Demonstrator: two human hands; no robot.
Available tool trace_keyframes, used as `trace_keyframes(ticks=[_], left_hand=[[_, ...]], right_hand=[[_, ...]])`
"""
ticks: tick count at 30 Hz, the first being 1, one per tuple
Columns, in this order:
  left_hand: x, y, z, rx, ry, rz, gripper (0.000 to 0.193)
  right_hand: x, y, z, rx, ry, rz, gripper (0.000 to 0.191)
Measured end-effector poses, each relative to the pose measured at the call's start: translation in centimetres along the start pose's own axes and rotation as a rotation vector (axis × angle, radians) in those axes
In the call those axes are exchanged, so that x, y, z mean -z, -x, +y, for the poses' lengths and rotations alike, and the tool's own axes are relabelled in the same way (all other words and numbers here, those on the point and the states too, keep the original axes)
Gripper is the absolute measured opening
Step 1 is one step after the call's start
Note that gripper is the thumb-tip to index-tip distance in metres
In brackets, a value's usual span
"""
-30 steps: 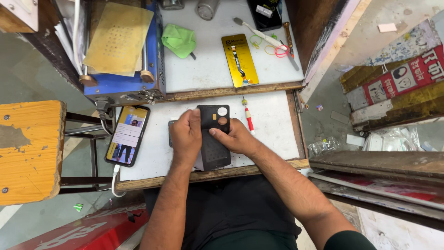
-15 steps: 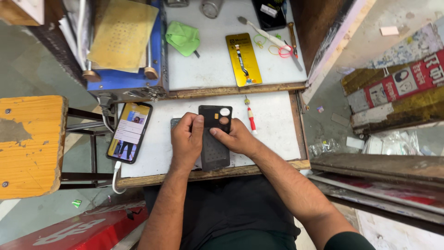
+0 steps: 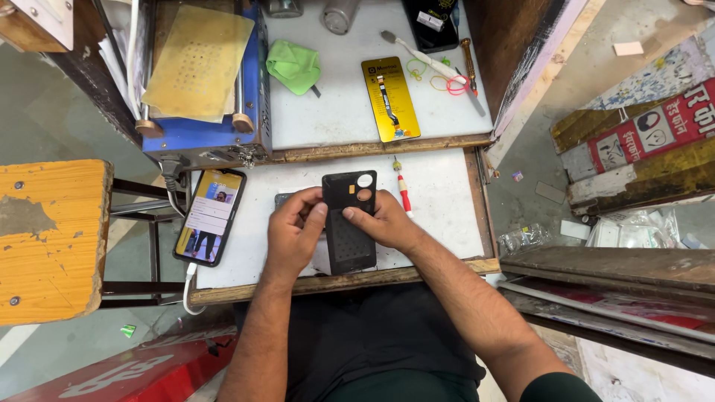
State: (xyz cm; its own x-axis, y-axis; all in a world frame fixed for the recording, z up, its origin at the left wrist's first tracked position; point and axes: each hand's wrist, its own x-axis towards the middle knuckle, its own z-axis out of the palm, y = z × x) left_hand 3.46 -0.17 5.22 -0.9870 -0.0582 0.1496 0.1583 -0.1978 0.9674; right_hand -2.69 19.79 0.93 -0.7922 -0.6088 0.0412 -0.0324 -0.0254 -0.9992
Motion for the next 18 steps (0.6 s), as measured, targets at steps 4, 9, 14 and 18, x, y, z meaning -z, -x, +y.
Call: trace_keyframes(ticks=[4, 9, 14, 18], left_hand=[[-0.2, -0.6, -0.8, -0.03, -0.183, 0.072, 0.014], [-0.8, -1.8, -1.7, -0.112, -0.41, 0.203, 0.038], [-0.6, -2.2, -1.3, -0.063, -0.495, 0.218, 0.049], [-0.9, -1.2, -0.3, -0.232, -0.652, 0.139, 0.042]], right_hand=[[-0.3, -0.1, -0.2, -0.005, 0.028, -0.027, 0.023], [-0.5, -0.1, -0.2, 0.009, 0.104, -0.096, 0.025], [-0.2, -0.1, -0.1, 0.004, 0.024, -0.076, 0.026], [0.3, -0.6, 0.0, 0.066, -0.112, 0.037, 0.021]])
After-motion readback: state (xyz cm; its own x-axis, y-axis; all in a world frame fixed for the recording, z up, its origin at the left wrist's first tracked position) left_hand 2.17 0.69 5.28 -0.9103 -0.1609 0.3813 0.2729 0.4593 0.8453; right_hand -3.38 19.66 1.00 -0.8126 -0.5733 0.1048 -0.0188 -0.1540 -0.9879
